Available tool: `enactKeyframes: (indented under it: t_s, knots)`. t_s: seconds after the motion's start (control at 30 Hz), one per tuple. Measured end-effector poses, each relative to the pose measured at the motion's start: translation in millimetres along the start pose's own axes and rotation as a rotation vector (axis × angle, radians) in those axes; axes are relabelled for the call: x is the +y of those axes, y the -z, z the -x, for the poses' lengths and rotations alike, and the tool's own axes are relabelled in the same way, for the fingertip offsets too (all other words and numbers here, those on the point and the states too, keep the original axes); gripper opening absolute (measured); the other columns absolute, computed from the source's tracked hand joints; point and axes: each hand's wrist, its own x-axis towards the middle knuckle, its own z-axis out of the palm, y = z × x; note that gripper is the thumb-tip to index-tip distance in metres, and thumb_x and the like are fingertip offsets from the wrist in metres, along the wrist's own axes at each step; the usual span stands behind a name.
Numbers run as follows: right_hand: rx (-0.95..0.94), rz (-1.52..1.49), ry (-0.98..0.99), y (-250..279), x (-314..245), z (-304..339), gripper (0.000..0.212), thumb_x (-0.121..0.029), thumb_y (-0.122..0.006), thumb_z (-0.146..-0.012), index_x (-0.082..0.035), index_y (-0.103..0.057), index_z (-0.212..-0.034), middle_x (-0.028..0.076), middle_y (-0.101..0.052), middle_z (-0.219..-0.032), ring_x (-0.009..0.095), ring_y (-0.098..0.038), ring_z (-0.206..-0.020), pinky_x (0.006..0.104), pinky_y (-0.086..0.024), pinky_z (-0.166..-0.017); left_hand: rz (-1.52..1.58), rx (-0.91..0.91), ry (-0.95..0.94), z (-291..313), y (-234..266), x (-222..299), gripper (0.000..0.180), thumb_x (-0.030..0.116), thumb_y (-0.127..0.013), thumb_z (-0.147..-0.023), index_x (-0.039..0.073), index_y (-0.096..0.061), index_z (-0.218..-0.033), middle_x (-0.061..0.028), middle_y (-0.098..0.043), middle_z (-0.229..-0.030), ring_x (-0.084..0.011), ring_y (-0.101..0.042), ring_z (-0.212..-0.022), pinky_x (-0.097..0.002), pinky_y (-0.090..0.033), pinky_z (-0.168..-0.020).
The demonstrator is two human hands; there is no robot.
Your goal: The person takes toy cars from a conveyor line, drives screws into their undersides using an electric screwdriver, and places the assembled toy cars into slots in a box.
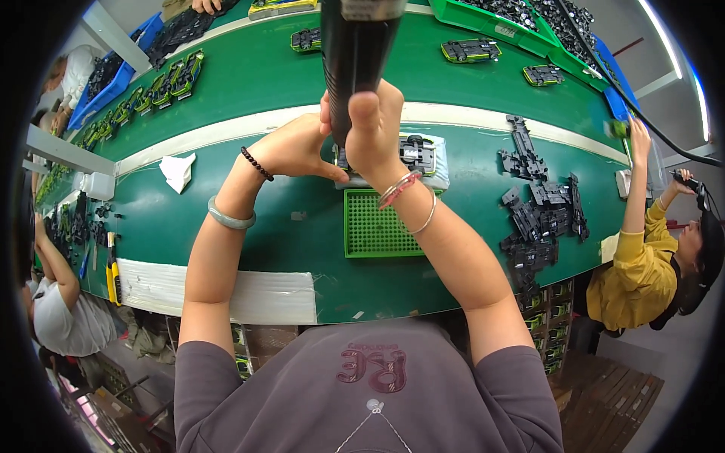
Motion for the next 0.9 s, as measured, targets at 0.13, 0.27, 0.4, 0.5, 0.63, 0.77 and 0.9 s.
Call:
enactKeyframes:
  t_s: [0.13,0.27,0.4,0.5,0.63,0.77,0.9]
  knots:
    - [0.037,0.013,0.025,-8.4,1.5,-3.1,0.075,-0.072,-0.04,-0.079,0.002,-0.051,-0.067,0.004,-0.051,-0.053,0.01,-0.051,-0.045,0.0222,-0.039,-0.042,0.019,-0.01,0.024,3.5,0.5,-0.3,0.064,0.03,-0.082,-0.06,0.0,-0.053,-0.109,-0.0194,-0.058,-0.104,-0.0349,-0.053,-0.097,-0.0379,-0.044,-0.084]
    - [0.032,0.017,0.036,-7.0,1.4,-5.7,0.074,-0.071,-0.041,-0.08,0.001,-0.05,-0.063,0.003,-0.05,-0.05,0.01,-0.05,-0.043,0.0225,-0.038,-0.041,0.055,-0.041,0.031,1.2,1.2,-2.8,0.065,0.031,-0.082,-0.059,0.0,-0.053,-0.108,-0.0182,-0.057,-0.105,-0.0344,-0.053,-0.097,-0.0375,-0.044,-0.085]
    - [0.031,0.012,0.008,-11.9,-0.3,-5.7,0.074,-0.071,-0.041,-0.08,0.001,-0.05,-0.062,0.003,-0.049,-0.049,0.01,-0.05,-0.042,0.0228,-0.037,-0.04,0.068,-0.071,0.081,2.7,5.3,-0.6,0.066,0.032,-0.083,-0.057,0.0,-0.054,-0.108,-0.0179,-0.056,-0.107,-0.0345,-0.051,-0.099,-0.0381,-0.044,-0.085]
    - [0.023,0.05,0.04,-11.5,1.5,-4.5,0.075,-0.071,-0.041,-0.079,0.001,-0.05,-0.062,0.003,-0.049,-0.049,0.01,-0.049,-0.042,0.0226,-0.037,-0.04,0.086,-0.049,0.049,2.9,5.4,-1.0,0.068,0.032,-0.083,-0.056,-0.001,-0.054,-0.108,-0.0181,-0.055,-0.107,-0.0346,-0.051,-0.099,-0.0384,-0.043,-0.085]
    - [0.032,0.035,0.037,-7.9,2.0,-4.1,0.076,-0.073,-0.041,-0.078,0.001,-0.051,-0.063,0.003,-0.05,-0.05,0.01,-0.05,-0.043,0.0224,-0.037,-0.04,0.088,-0.009,-0.004,0.8,0.1,-5.5,0.067,0.033,-0.084,-0.056,-0.001,-0.055,-0.106,-0.0185,-0.054,-0.107,-0.0349,-0.05,-0.1,-0.0387,-0.042,-0.087]
    - [0.077,-0.145,0.025,-1.1,2.6,-3.1,0.078,-0.077,-0.044,-0.073,0.001,-0.052,-0.067,0.005,-0.053,-0.056,0.011,-0.052,-0.045,0.0221,-0.038,-0.04,-0.012,0.113,-0.129,-1.4,-1.3,-7.8,0.056,0.024,-0.082,-0.056,0.003,-0.054,-0.099,-0.0156,-0.059,-0.099,-0.0322,-0.055,-0.098,-0.0366,-0.044,-0.086]
    - [0.215,-0.191,0.158,35.5,-61.0,3.9,0.098,-0.093,-0.02,-0.058,-0.003,-0.048,-0.085,0.009,-0.054,-0.062,0.018,-0.053,-0.051,0.0303,-0.046,-0.048,0.543,0.175,0.034,5.3,20.3,-5.6,0.053,0.014,-0.078,-0.063,0.003,-0.054,-0.109,-0.0073,-0.059,-0.103,-0.0163,-0.055,-0.099,-0.0327,-0.042,-0.09]
